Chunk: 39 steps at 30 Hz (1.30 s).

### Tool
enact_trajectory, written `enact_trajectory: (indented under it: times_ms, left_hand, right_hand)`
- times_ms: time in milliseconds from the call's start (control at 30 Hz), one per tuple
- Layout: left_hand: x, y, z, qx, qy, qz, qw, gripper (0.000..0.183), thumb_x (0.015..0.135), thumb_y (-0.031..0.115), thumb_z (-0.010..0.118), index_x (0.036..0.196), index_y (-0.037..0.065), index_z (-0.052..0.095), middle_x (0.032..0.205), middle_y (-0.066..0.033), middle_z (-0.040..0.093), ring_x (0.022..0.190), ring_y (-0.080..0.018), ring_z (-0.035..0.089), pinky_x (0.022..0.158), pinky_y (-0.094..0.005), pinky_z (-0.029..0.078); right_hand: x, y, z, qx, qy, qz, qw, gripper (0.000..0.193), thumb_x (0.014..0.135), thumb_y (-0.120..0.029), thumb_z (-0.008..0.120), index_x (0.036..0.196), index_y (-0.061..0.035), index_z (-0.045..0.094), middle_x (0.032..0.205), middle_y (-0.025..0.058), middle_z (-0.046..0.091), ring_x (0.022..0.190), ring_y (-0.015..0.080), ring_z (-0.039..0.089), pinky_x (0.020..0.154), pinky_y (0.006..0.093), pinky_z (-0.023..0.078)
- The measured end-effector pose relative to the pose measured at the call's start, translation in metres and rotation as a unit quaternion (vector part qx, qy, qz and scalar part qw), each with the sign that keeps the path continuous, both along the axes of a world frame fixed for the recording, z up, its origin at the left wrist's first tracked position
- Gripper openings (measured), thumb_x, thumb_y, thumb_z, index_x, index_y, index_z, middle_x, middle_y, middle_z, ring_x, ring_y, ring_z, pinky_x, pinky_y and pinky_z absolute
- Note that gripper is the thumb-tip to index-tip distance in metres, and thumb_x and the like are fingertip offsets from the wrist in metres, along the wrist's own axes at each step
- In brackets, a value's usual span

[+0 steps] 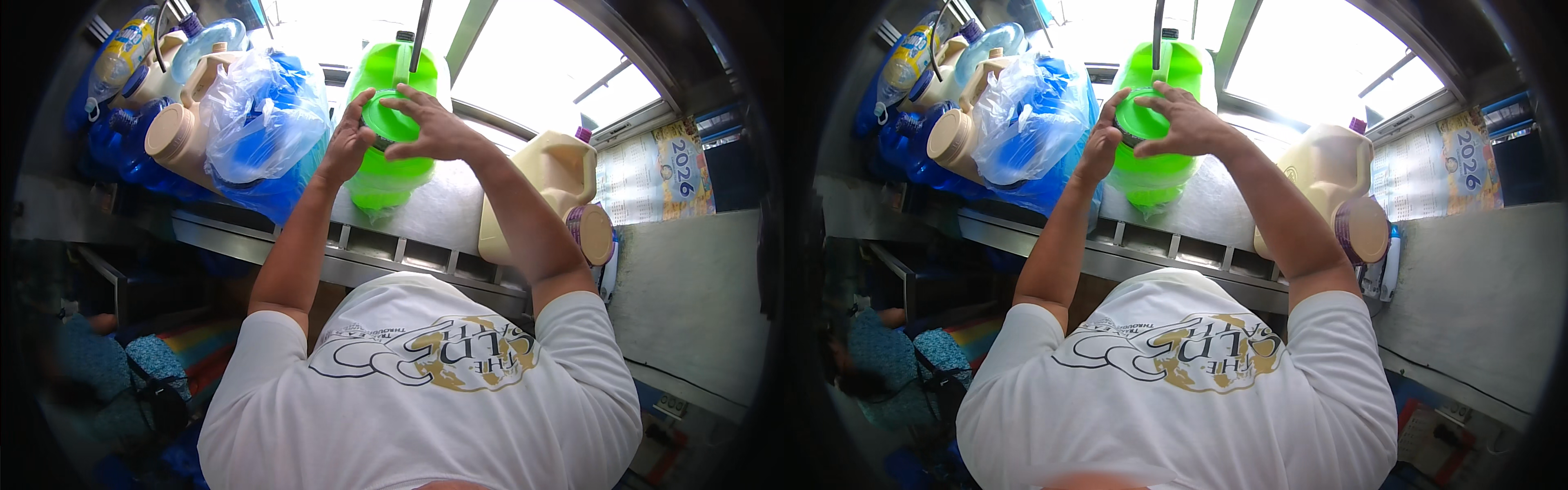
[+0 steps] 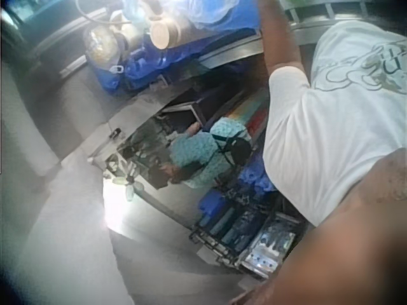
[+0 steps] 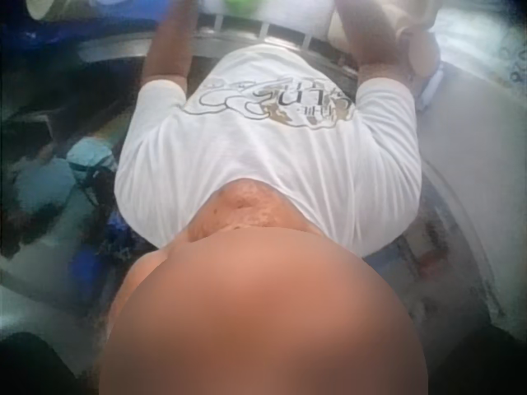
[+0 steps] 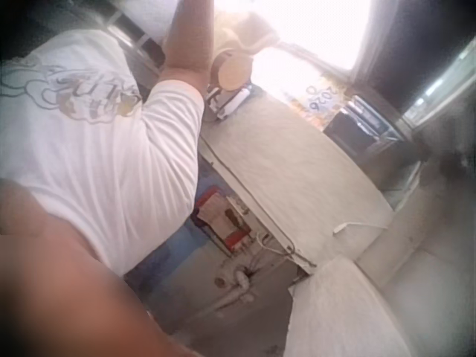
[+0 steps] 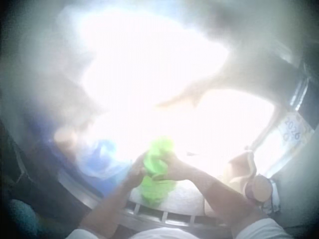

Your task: The person fills several plastic jugs with water from a tap, then places them into plastic bags and secures the bags. The person also uses a marker to label one of the jugs. The jugs are moved and arranged on a metal counter.

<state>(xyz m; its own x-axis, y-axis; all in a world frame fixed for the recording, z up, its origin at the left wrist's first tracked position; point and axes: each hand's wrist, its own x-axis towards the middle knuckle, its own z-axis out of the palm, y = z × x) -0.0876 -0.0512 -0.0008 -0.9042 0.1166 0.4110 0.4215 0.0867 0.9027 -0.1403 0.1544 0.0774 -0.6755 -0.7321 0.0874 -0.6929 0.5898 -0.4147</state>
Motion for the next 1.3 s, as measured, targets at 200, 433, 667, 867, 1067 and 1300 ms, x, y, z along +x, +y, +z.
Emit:
enact_trajectory:
  times_ms: [200,433,667,867,1067,1300]
  left_hand:
    - [0.009,0.009,-0.001,-0.081,0.034,0.088,0.992,0.109,0.057,0.042,0.095,0.144,0.009,0.038,0.145,-0.0175,0.043,0.137,-0.0334,0.042,0.113,-0.0417,0.038]
    - [0.002,0.010,0.007,-0.034,-0.026,0.060,0.997,0.098,0.058,0.027,0.097,0.139,0.011,0.044,0.146,-0.0153,0.044,0.134,-0.0280,0.046,0.112,-0.0394,0.039]
    - [0.010,0.020,0.011,-0.087,0.097,0.134,0.982,0.096,0.053,0.032,0.098,0.131,0.012,0.047,0.143,-0.0175,0.046,0.134,-0.0333,0.046,0.110,-0.0421,0.042]
    - [0.012,0.029,-0.004,-0.129,0.168,0.205,0.956,0.097,0.049,0.037,0.098,0.125,0.011,0.044,0.142,-0.0216,0.046,0.133,-0.0394,0.046,0.109,-0.0448,0.042]
    - [0.013,0.030,0.001,-0.137,0.148,0.222,0.954,0.100,0.047,0.040,0.098,0.125,0.012,0.041,0.139,-0.0236,0.047,0.132,-0.0446,0.045,0.108,-0.0506,0.041]
    - [0.014,0.025,0.010,-0.142,0.131,0.203,0.960,0.095,0.048,0.038,0.098,0.120,0.012,0.041,0.143,-0.0242,0.044,0.133,-0.0437,0.044,0.108,-0.0506,0.040]
  right_hand:
    - [-0.006,-0.021,-0.005,-0.028,-0.034,-0.078,0.996,0.084,0.082,-0.068,0.059,0.145,-0.0136,0.049,0.152,0.0189,0.040,0.139,0.0388,0.039,0.114,0.0456,0.035]
    - [-0.015,-0.031,0.005,-0.003,-0.078,-0.132,0.988,0.083,0.080,-0.065,0.064,0.139,-0.0069,0.055,0.147,0.0201,0.046,0.133,0.0365,0.047,0.111,0.0442,0.039]
    - [-0.008,-0.028,-0.005,-0.086,0.011,-0.111,0.990,0.066,0.080,-0.059,0.067,0.127,-0.0117,0.066,0.133,0.0184,0.057,0.123,0.0371,0.055,0.104,0.0454,0.045]
    - [-0.006,-0.020,-0.010,-0.119,0.080,-0.034,0.989,0.059,0.083,-0.047,0.072,0.130,-0.0122,0.063,0.135,0.0191,0.056,0.126,0.0365,0.053,0.105,0.0462,0.043]
    - [-0.012,-0.025,0.000,-0.105,0.067,0.013,0.992,0.057,0.081,-0.041,0.075,0.130,-0.0150,0.063,0.135,0.0200,0.055,0.124,0.0404,0.053,0.105,0.0472,0.043]
    - [0.000,-0.030,0.008,-0.064,0.047,-0.053,0.995,0.061,0.083,-0.048,0.071,0.132,-0.0146,0.062,0.139,0.0206,0.053,0.128,0.0388,0.050,0.109,0.0463,0.041]
